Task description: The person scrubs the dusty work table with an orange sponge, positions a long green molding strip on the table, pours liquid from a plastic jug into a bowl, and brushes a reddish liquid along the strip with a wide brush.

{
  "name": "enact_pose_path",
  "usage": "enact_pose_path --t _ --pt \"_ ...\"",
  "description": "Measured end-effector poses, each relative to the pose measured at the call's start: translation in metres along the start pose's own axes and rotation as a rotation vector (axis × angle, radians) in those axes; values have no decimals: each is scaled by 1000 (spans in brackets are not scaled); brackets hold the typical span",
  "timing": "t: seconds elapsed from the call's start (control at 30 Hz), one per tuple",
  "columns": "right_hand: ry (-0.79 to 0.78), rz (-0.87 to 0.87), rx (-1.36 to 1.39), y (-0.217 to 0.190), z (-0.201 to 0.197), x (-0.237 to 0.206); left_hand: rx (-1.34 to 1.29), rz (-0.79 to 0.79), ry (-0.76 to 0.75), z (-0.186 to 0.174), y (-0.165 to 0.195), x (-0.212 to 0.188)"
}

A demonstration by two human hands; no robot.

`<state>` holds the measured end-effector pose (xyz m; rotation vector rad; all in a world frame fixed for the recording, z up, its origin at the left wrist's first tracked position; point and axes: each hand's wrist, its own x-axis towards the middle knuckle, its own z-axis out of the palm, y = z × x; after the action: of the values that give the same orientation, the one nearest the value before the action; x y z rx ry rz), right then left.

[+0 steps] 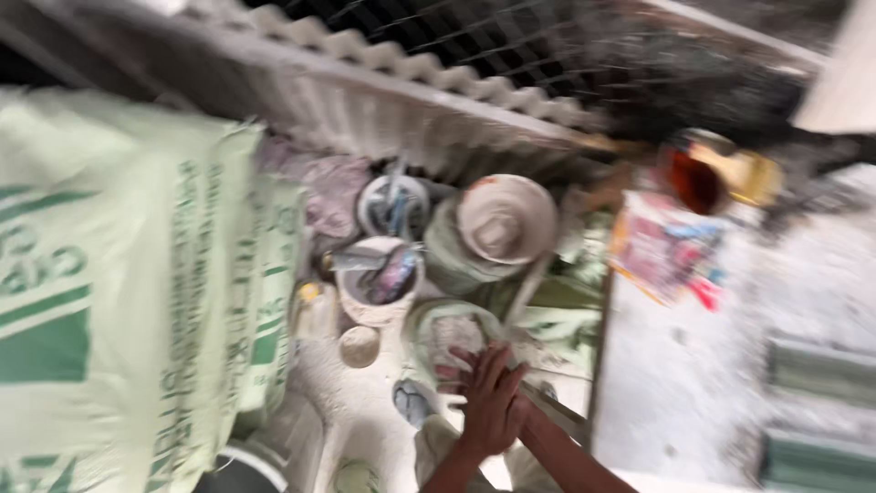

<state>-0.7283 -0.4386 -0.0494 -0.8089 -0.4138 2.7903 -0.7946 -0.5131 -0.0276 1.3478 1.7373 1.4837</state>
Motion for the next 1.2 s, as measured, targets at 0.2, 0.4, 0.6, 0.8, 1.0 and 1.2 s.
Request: enact_pose_path --t 0.2,0.4,0.6,0.8,1.0,1.2 --pt "-102 -113 63 -147 0 -121 564 1 -132 42 11 112" --pt "141 -243 -462 -259 -70 -246 43 -154 73 173 88 235" --pt "353 -151 -776 -318 -176 -351 703 -80 -136 329 122 275" --pt "430 -180 -715 -353 -228 -398 1086 155 -37 363 111 250" --pt "362 -191 -645 -357 -258 -364 988 95 -98 368 133 263" --pt "273 -249 -727 -353 -270 -324 306 -134 233 371 138 359"
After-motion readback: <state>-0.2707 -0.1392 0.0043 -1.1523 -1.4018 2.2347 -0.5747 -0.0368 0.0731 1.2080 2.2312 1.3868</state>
